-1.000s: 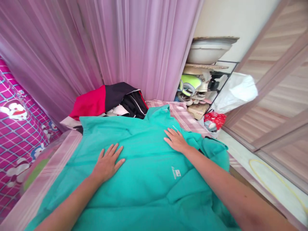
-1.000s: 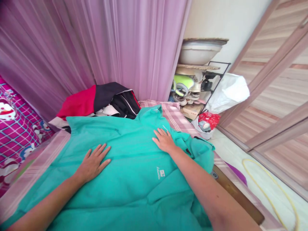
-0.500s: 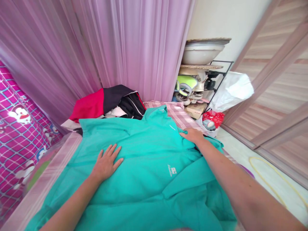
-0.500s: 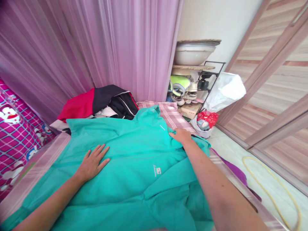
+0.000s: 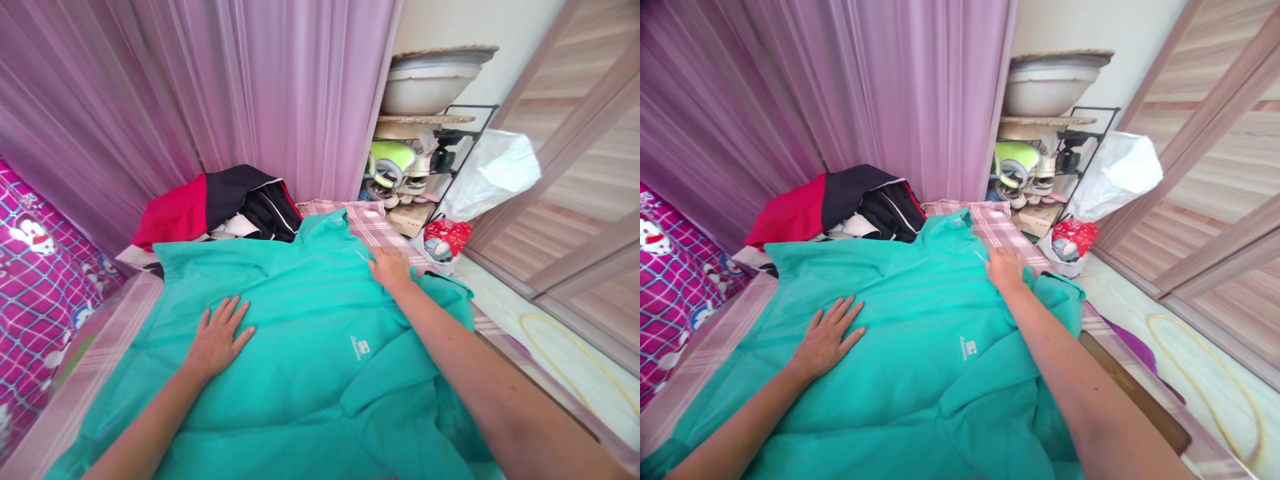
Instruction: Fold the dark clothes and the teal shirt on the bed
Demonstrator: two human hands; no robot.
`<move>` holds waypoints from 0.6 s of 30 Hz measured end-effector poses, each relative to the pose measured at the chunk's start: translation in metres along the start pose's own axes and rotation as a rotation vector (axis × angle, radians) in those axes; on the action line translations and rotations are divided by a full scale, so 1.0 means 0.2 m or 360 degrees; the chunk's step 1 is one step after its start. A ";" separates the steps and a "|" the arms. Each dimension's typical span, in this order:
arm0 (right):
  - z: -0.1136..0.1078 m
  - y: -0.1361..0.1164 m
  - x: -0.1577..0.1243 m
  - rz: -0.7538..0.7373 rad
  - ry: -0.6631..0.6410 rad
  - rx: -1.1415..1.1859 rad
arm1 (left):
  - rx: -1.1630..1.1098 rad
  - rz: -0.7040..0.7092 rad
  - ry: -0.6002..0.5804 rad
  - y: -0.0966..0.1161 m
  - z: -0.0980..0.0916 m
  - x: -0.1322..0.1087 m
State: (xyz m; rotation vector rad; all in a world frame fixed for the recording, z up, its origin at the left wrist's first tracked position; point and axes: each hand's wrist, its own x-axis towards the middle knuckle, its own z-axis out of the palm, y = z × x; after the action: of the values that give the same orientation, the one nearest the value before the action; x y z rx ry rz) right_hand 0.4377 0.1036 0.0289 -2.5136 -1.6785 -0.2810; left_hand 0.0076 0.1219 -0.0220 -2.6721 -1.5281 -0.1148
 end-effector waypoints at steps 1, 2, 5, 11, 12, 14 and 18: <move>0.01 -0.01 0.01 -0.0023 -0.0050 0.0003 | 0.0005 -0.0004 -0.0004 0.00 0.00 0.00; 0.02 0.00 0.02 0.0005 -0.0107 0.0004 | 0.0010 -0.0009 -0.0010 0.00 0.00 0.00; 0.09 0.03 0.07 0.0223 -0.0218 0.0043 | 0.0009 -0.0013 -0.0017 0.00 0.00 0.00; 0.15 0.09 0.14 0.0404 -0.0248 0.0158 | 0.0003 -0.0015 0.0000 0.00 0.01 0.00; 0.14 0.08 0.14 0.0438 -0.0230 0.0155 | 0.0006 -0.0016 -0.0009 0.00 0.00 0.00; 0.13 0.04 0.11 0.0468 -0.0125 0.0142 | 0.0017 -0.0013 -0.0028 0.00 0.00 0.00; 0.13 -0.08 0.02 -0.0133 0.0108 0.0159 | 0.0042 0.0015 -0.0005 0.01 -0.01 0.00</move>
State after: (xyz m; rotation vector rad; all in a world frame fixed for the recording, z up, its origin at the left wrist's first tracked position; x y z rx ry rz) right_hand 0.4268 0.1182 0.0042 -2.3400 -1.7293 -0.2793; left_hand 0.0090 0.1203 -0.0209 -2.6601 -1.5067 -0.0888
